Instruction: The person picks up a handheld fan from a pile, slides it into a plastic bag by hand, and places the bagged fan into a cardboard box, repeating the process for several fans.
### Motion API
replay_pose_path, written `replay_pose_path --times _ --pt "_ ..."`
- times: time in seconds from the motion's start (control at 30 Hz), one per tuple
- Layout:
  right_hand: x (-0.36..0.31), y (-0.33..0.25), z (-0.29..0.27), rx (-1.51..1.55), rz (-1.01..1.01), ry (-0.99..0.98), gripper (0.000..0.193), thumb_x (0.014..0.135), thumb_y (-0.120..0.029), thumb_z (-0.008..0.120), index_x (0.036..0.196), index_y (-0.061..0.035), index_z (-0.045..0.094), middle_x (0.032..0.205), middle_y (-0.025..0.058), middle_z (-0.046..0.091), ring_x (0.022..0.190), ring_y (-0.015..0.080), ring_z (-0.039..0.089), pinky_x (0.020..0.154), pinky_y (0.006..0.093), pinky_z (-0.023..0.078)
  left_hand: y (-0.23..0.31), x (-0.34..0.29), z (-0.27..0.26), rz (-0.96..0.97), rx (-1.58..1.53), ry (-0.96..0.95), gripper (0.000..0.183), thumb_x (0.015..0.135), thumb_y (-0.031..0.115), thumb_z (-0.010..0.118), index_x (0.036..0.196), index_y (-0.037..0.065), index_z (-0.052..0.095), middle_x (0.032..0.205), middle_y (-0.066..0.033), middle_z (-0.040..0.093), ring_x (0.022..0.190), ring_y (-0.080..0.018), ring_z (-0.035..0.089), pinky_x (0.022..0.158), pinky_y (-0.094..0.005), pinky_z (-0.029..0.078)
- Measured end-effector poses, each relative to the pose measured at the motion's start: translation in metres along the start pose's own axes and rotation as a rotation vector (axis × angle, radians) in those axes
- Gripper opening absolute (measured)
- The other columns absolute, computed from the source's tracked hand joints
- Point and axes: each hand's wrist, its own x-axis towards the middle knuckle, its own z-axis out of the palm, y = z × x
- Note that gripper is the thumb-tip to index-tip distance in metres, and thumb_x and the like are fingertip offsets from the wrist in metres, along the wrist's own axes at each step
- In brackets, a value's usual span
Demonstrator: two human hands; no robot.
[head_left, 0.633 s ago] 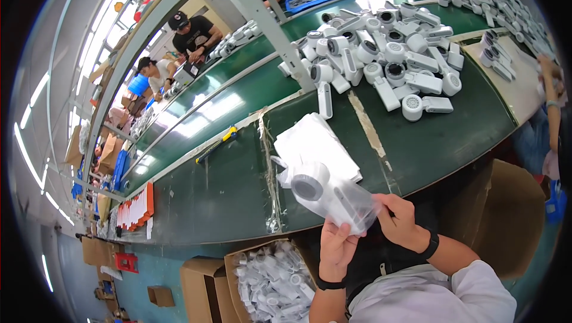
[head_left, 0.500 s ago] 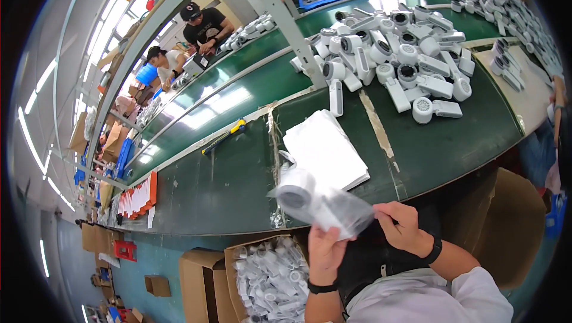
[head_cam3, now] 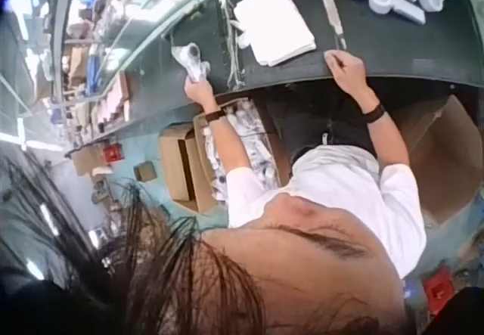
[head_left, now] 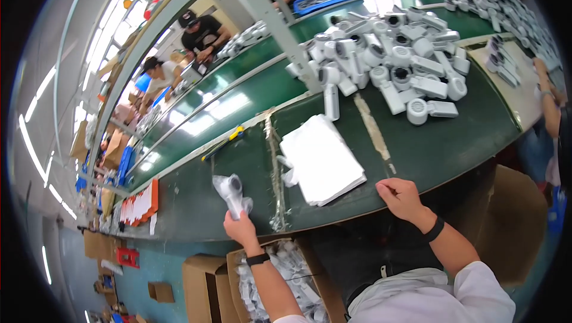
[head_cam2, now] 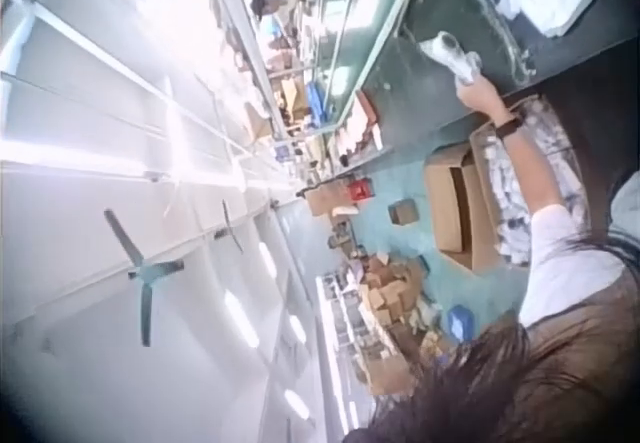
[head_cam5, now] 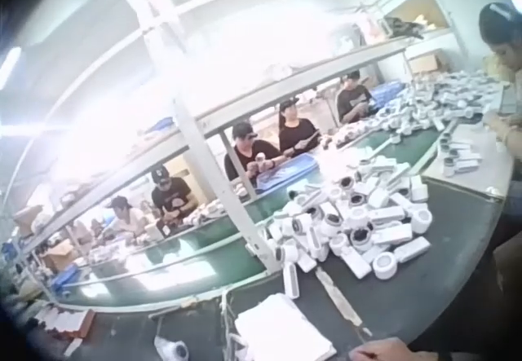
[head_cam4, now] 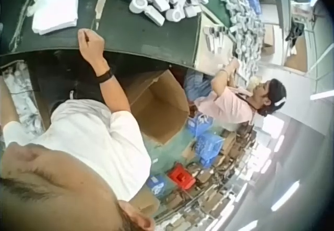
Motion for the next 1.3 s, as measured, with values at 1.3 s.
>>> replay_pose_path --times 1.3 --pt "0.047 -0.016 -0.104 0.5 0.542 -0.059 0.02 0.092 -0.02 0.061 0.1 -0.0021 0.059 0.077 0.006 0.063 0.054 0.0116 0.058 0.049 0.0266 0.049 0.181 -0.131 0.015 1.013 -0.107 -0.412 0.005 0.081 0.01 0.069 0.08 0.007 0.065 0.087 -0.007 0.064 0.086 -0.027 0.059 0.075 -0.0384 0.043"
